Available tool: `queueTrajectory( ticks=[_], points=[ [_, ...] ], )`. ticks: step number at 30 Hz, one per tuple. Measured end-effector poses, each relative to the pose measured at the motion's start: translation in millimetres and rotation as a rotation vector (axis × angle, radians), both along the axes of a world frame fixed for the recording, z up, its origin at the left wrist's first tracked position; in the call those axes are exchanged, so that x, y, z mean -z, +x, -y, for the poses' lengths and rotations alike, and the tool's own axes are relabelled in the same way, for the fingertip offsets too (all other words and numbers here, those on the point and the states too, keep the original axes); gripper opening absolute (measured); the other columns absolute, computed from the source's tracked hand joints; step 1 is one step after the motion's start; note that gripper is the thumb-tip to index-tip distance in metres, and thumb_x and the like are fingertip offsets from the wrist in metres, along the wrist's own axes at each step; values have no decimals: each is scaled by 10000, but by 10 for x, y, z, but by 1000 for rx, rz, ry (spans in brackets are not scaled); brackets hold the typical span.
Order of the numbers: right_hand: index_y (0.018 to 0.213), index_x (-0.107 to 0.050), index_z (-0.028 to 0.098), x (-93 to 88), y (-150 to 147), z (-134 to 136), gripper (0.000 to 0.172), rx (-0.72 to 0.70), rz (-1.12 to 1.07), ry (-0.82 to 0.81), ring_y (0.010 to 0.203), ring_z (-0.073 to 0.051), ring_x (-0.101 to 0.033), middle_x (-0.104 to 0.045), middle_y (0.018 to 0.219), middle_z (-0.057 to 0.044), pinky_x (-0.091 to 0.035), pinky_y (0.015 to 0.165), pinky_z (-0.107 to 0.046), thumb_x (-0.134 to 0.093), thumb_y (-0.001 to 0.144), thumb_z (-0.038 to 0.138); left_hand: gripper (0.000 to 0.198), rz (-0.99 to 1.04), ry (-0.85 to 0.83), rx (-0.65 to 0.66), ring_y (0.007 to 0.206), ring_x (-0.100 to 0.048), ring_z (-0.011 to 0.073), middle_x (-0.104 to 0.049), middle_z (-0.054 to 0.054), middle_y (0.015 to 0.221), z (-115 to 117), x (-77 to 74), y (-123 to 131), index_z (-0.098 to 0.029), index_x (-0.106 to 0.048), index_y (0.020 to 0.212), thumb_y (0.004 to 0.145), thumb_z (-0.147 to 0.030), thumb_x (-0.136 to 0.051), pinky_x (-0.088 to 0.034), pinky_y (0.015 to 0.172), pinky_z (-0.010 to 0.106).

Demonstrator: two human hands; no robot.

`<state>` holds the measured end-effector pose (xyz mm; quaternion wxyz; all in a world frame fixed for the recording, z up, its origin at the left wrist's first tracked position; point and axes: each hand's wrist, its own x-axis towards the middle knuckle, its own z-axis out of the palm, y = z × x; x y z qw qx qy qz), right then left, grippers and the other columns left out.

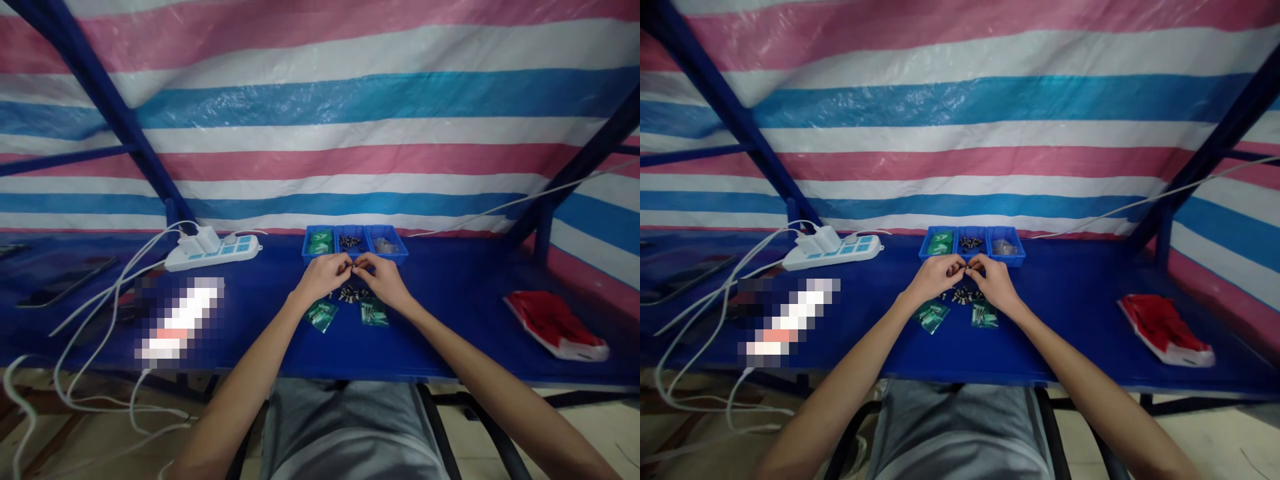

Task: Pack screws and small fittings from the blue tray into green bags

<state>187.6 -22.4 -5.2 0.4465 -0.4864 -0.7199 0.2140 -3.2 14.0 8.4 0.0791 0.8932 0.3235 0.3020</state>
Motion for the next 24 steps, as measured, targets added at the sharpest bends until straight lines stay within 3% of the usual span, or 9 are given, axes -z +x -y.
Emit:
queueTrajectory(
  ticks=[15,24],
  points=[
    [910,-698,201,26,10,-27,194,32,45,59,796,-207,-675,-739,851,-36,-445,724,-296,-554,943,326,120,13,14,-3,659,-568,131,-618,-6,752,-11,10,2,-195,-625,1006,925,-253,-556,-409,623,240],
    [931,-703,195,-29,-17,18,165,20,95,108,777,-191,-661,-734,859,-27,-427,707,-273,-550,938,259,74,-57,24,-29,624,-538,127,-583,-23,703,40,-14,6,-200,-585,908,885,-269,-572,-365,581,241]
  ],
)
